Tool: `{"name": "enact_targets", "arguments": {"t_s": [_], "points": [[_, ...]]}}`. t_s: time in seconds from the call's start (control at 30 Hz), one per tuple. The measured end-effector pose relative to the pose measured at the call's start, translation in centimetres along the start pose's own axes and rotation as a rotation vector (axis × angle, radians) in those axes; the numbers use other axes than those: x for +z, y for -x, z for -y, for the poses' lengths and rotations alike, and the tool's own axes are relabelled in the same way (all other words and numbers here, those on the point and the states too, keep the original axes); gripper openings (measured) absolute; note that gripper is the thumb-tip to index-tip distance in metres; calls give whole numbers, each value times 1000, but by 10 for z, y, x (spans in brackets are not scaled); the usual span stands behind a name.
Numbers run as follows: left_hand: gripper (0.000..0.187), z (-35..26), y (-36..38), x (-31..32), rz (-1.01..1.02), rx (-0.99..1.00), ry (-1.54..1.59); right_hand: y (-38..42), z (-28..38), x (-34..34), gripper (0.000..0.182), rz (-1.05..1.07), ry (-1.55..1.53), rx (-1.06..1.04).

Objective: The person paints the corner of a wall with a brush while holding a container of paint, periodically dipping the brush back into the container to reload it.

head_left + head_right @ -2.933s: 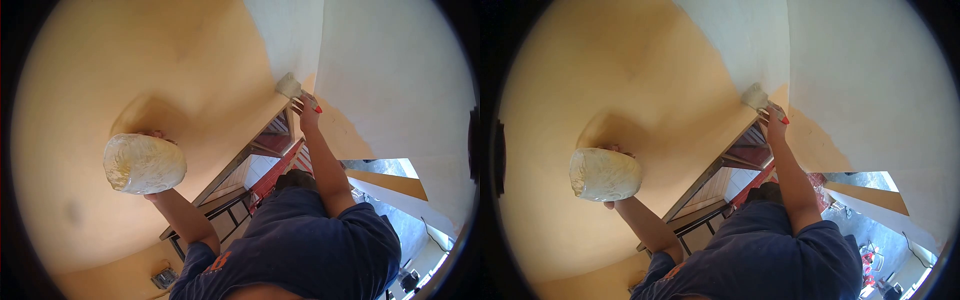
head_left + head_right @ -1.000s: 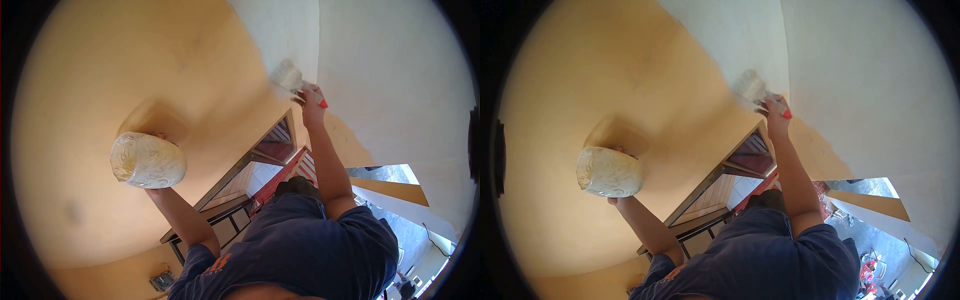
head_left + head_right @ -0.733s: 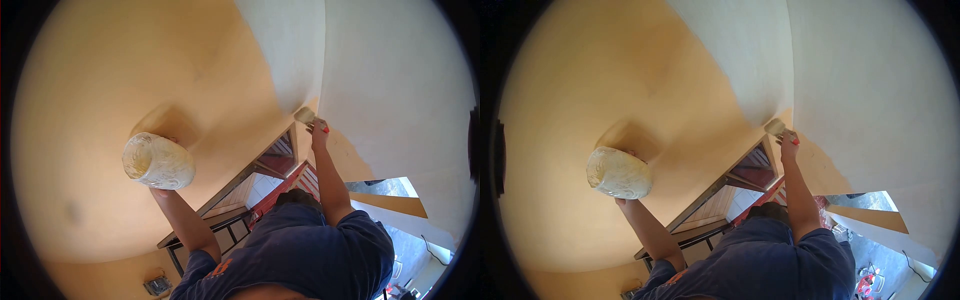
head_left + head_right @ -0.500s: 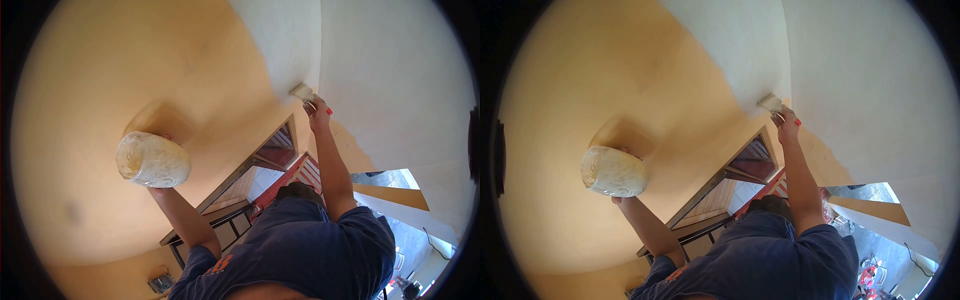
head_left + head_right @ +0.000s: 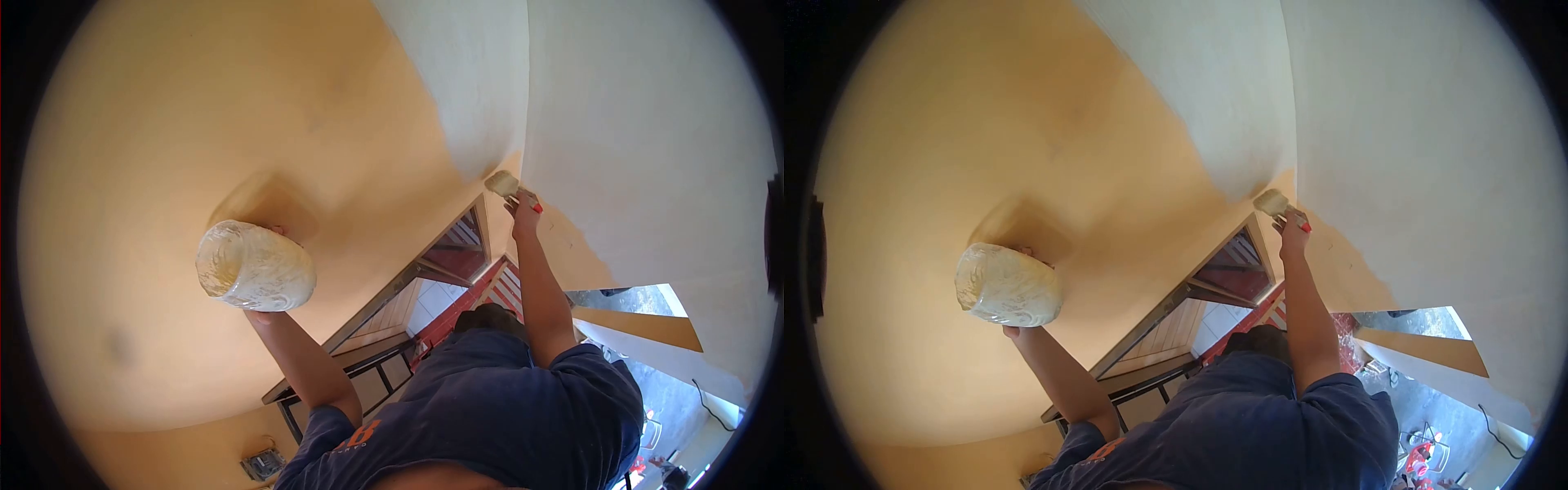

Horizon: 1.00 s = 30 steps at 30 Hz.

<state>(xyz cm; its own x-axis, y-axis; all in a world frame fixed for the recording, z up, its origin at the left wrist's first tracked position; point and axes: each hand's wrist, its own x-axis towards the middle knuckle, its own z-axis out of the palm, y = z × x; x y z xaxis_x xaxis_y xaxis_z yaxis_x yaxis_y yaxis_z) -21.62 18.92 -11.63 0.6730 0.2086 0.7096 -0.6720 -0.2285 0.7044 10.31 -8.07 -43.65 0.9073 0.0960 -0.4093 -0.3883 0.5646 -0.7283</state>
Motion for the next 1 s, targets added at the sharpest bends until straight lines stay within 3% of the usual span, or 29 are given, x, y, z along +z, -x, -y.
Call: {"name": "enact_targets", "arguments": {"t_s": [0.17, 0.27, 0.33, 0.47, 0.57, 0.7, 0.87, 1.0], "points": [[116, 2, -4, -2, 24, -20, -1, 15, 38, 55, 25, 60, 62, -101], [116, 2, -2, 0, 33, -26, 10, 21, 61, 49, 27, 134, -147, -44], [116, 0, 3, 2, 30, -44, 22, 21, 66, 36, 28, 277, -559, 51], [116, -1, 4, 5, 29, -43, 15, 15, 45, 40, 25, 210, -463, -1], [116, 3, -1, 4, 25, -20, 5, 13, 29, 30, 20, 77, -89, -99], [116, 2, 3, 10, 38, 15, 3, 0, 33, 12, 20, 63, 256, -108], [117, 6, -7, 4, 36, -20, 7, 11, 85, 91, 22, 108, 159, -263], [117, 2, -1, 1, 10, -46, 19, 32, 115, 85, 24, 216, -36, -205]]}}
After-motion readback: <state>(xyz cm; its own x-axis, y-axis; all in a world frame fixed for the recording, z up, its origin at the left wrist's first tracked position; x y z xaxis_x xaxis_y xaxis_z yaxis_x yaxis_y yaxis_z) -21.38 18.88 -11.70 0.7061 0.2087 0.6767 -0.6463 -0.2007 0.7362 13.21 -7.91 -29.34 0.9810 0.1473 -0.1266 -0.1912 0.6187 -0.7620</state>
